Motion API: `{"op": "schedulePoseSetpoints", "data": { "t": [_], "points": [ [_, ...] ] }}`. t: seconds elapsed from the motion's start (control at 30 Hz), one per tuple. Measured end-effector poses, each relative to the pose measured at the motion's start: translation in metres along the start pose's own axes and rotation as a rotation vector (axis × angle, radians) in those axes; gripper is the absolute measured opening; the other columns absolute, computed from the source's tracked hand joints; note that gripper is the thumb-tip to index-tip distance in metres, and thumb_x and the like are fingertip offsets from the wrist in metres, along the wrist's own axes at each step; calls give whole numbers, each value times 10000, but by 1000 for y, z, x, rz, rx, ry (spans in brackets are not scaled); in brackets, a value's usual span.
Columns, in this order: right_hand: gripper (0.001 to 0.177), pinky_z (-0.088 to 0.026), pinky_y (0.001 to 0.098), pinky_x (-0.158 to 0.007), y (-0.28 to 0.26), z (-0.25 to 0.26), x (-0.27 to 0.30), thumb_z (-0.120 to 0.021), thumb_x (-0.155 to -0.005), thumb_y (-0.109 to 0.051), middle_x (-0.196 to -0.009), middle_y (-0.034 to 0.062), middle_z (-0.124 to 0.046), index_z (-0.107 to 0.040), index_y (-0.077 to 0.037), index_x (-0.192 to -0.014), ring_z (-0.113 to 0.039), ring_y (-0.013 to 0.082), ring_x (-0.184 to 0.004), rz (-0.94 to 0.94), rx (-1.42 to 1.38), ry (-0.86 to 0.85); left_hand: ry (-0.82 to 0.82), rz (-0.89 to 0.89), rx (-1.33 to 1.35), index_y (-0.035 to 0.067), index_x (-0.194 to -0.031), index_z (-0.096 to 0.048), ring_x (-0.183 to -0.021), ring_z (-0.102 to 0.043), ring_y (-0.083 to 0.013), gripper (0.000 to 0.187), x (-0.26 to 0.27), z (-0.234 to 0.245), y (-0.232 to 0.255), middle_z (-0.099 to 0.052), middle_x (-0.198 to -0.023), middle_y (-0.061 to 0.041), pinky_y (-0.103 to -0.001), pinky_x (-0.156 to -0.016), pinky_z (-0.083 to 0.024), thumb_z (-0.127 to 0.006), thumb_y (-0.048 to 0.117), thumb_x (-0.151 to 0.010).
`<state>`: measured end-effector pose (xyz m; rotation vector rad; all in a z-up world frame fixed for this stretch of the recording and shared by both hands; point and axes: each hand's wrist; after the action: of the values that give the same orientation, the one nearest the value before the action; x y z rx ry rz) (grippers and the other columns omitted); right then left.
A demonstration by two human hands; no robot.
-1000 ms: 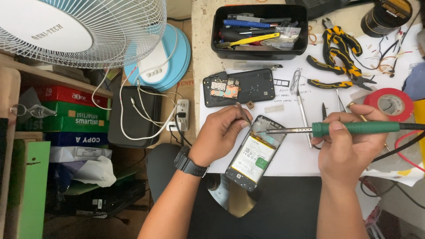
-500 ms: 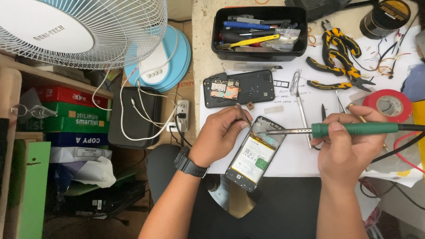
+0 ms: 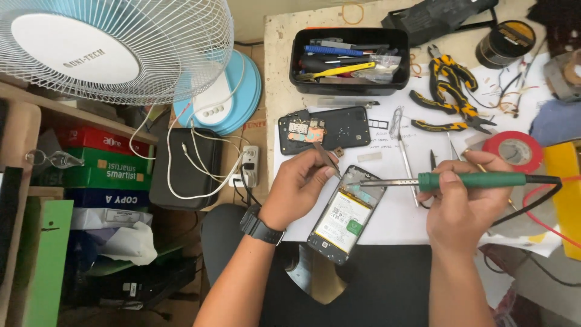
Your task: The person uses a soldering iron to work on the battery connector of a disassembled smartphone. They then use a metal spudger to pry and adjust the battery within the phone's chassis.
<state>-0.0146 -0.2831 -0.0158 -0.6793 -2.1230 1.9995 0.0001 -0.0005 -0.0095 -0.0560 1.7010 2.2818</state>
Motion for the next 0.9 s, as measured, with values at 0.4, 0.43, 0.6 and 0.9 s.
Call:
{"op": "schedulePoseSetpoints", "data": {
  "t": [0.4, 0.43, 0.6, 0.9],
  "points": [
    [276, -645, 393, -680, -133, 54, -54, -555, -1218, 3, -1095, 202, -507, -418, -75, -1444, -582, 281, -713, 549, 267, 330, 98, 48, 79, 136, -1194, -746, -1168, -863, -195, 117, -2, 13, 33, -911, -1227, -89, -337, -968, -703, -764, 188, -1090],
    [276, -645, 393, -680, -133, 67, -71, -555, -1218, 3, -1095, 202, -507, -418, -75, -1444, -582, 281, -713, 566, 280, 349, 81, 29, 93, 136, -1194, -746, -1168, -863, -195, 117, 0, 14, 40, -911, -1227, -89, -337, -968, -703, -764, 188, -1090],
    [130, -675, 311, -765, -107, 123, -162, -795, -1179, -206, -849, 32, -864, -721, -154, -1272, -896, 156, -755, 456, 844, 391, 244, -5, -25, 94, -1174, -841, -1138, -790, -186, 110, 19, 18, 30, -824, -1179, -63, -310, -949, -645, -794, 131, -1081],
    [222, -557, 605, -845, -76, 115, -178, -722, -1115, -302, -1092, 193, -835, -729, -105, -1217, -758, 519, -1042, 265, 928, 279, 358, 320, -129, 96, -1072, -848, -1025, -852, -174, 141, 68, 19, 3, -920, -1121, -35, -327, -959, -668, -883, 202, -984]
  ]
}}
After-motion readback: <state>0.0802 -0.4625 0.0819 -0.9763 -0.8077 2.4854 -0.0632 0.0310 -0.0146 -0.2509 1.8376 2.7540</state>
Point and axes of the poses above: each hand's wrist, its own x-axis away from the middle knuckle, its own z-axis out of the back of the hand, y = z × x
